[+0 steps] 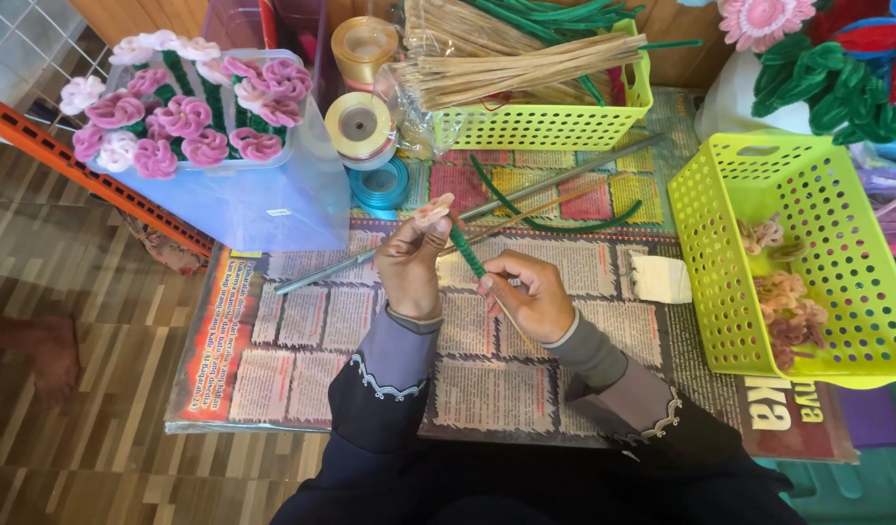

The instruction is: Making artificial flowers by wrapping tape around stems and attaching petals.

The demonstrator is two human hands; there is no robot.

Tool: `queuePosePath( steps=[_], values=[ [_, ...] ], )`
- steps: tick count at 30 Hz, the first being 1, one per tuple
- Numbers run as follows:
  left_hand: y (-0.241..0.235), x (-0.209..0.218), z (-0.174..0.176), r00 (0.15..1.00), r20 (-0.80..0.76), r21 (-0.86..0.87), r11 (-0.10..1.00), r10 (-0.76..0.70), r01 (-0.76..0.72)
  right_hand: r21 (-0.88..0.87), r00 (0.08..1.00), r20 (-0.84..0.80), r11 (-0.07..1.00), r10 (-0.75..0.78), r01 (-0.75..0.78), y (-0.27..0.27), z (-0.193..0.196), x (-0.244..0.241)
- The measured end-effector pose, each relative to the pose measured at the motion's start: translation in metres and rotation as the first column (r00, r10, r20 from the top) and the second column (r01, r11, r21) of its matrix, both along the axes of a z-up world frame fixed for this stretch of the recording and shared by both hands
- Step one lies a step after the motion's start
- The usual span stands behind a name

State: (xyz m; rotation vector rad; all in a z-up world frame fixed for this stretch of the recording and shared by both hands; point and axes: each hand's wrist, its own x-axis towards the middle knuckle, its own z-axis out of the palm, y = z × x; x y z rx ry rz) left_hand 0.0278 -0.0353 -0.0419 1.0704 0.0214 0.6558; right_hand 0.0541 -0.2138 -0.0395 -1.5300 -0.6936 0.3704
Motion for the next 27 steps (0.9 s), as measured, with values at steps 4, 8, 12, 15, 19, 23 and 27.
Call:
queuePosePath(
  steps=[4, 8, 12, 15, 19, 23, 27],
  values=[
    [-0.003, -0.004, 0.014, 0.999, 0.009, -0.017, 0.999, -0.048, 0.048, 0.044, 0.996, -0.074, 0.998, 0.047, -0.044, -0.005, -0.007, 0.004],
    [0.0, 0.003, 0.012, 0.992, -0.028, -0.063, 0.991, -0.122, 0.12, -0.033, 0.993, -0.007, 0.993, 0.115, -0.115, -0.011, -0.004, 0.016],
    [0.002, 0.005, 0.004, 0.991, -0.063, -0.096, 0.989, -0.122, 0.115, 0.103, 0.99, -0.13, 0.994, 0.049, -0.036, -0.013, -0.005, 0.031],
    [-0.002, 0.031, -0.047, 0.995, -0.092, 0.06, 0.997, -0.037, 0.042, 0.168, 0.999, 0.045, 0.986, -0.011, 0.003, -0.007, 0.053, 0.041],
    [-0.017, 0.037, -0.054, 0.943, -0.312, 0.374, 0.927, 0.115, 0.011, 0.317, 0.976, 0.119, 0.938, -0.185, 0.139, 0.024, 0.128, 0.055],
    [-0.027, 0.03, -0.042, 0.944, 0.05, 0.823, 0.522, 0.325, -0.223, 0.605, 0.935, 0.279, 0.796, -0.221, 0.008, 0.073, 0.181, 0.072],
    [-0.024, 0.025, -0.042, 0.944, -0.006, 0.88, 0.449, 0.329, -0.151, 0.694, 0.885, 0.433, 0.69, -0.169, -0.207, 0.139, 0.209, 0.067]
  ],
)
